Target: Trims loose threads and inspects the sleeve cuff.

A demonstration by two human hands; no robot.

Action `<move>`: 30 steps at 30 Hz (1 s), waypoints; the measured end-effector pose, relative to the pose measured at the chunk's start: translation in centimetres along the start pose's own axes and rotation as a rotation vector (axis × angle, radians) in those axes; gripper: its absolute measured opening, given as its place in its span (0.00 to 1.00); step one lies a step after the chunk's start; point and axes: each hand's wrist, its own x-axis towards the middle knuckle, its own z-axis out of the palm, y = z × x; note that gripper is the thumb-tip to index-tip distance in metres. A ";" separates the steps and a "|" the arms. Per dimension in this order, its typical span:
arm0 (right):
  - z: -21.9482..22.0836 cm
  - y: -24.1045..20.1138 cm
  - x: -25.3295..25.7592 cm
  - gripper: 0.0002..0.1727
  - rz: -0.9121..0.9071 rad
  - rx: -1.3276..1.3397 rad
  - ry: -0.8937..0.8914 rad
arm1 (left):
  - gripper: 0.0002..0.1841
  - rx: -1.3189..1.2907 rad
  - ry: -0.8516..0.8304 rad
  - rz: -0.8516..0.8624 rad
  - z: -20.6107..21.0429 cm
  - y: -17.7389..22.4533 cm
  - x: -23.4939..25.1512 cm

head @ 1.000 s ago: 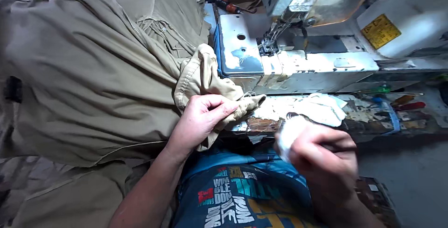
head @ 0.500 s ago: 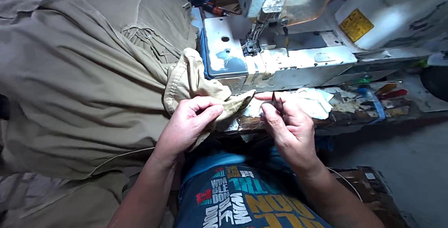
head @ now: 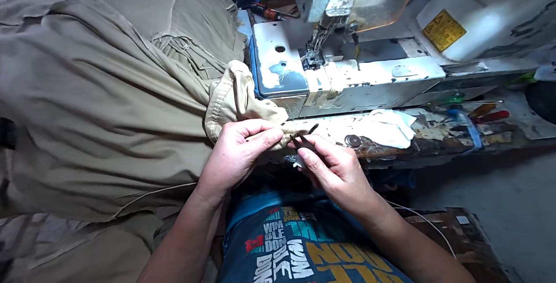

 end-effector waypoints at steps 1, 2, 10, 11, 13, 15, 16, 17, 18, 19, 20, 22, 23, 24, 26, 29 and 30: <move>0.0 0.0 0.1 0.15 -0.004 -0.006 -0.001 | 0.07 -0.004 -0.005 0.004 0.0 0.1 0.0; 0.1 0.0 0.1 0.15 -0.008 -0.008 -0.003 | 0.08 -0.007 -0.010 0.008 -0.1 0.1 0.0; 0.3 0.0 0.1 0.15 -0.008 -0.006 -0.009 | 0.08 -0.041 -0.003 0.015 0.0 0.1 -0.1; 0.3 -0.1 0.1 0.15 -0.008 -0.006 -0.008 | 0.08 -0.038 -0.003 0.013 0.0 0.1 -0.1; 0.3 -0.1 0.1 0.15 -0.008 -0.006 -0.007 | 0.08 -0.035 -0.002 0.010 0.0 0.1 -0.1; 0.3 -0.1 0.1 0.15 -0.011 -0.002 -0.008 | 0.09 -0.034 -0.003 0.012 0.0 0.1 -0.1; 0.3 -0.1 0.1 0.15 -0.011 0.000 -0.008 | 0.09 -0.033 -0.005 0.012 0.0 0.0 -0.1; 0.3 -0.1 0.1 0.15 -0.009 0.000 -0.010 | 0.09 -0.032 -0.005 0.013 0.0 0.0 -0.1; 0.3 0.0 0.1 0.15 -0.008 -0.002 -0.009 | 0.09 -0.031 -0.006 0.015 0.0 0.0 -0.1; 0.4 0.0 0.1 0.15 -0.009 -0.003 -0.008 | 0.09 -0.029 -0.007 0.016 0.0 -0.1 -0.1; 0.4 0.0 0.1 0.15 -0.010 -0.004 -0.007 | 0.09 -0.029 -0.007 0.019 0.0 -0.1 -0.1; 0.4 0.0 0.1 0.15 -0.012 -0.007 -0.004 | 0.09 -0.028 -0.007 0.021 0.0 -0.1 -0.1; 0.4 -0.1 0.1 0.15 -0.011 -0.009 -0.003 | 0.09 -0.025 -0.006 0.020 0.0 0.0 -0.1; 0.4 -0.1 0.1 0.15 -0.009 -0.009 -0.002 | 0.09 -0.023 -0.005 0.017 0.0 0.0 -0.1; 0.5 -0.2 0.1 0.15 -0.005 -0.006 0.001 | 0.10 -0.024 -0.007 0.011 0.0 0.0 -0.1; 0.6 -0.2 0.3 0.15 -0.034 0.002 0.005 | 0.10 -0.016 -0.023 0.018 0.0 -0.2 0.0; 0.5 -0.2 0.3 0.16 -0.067 -0.001 0.004 | 0.10 -0.017 -0.028 0.018 0.0 -0.1 0.0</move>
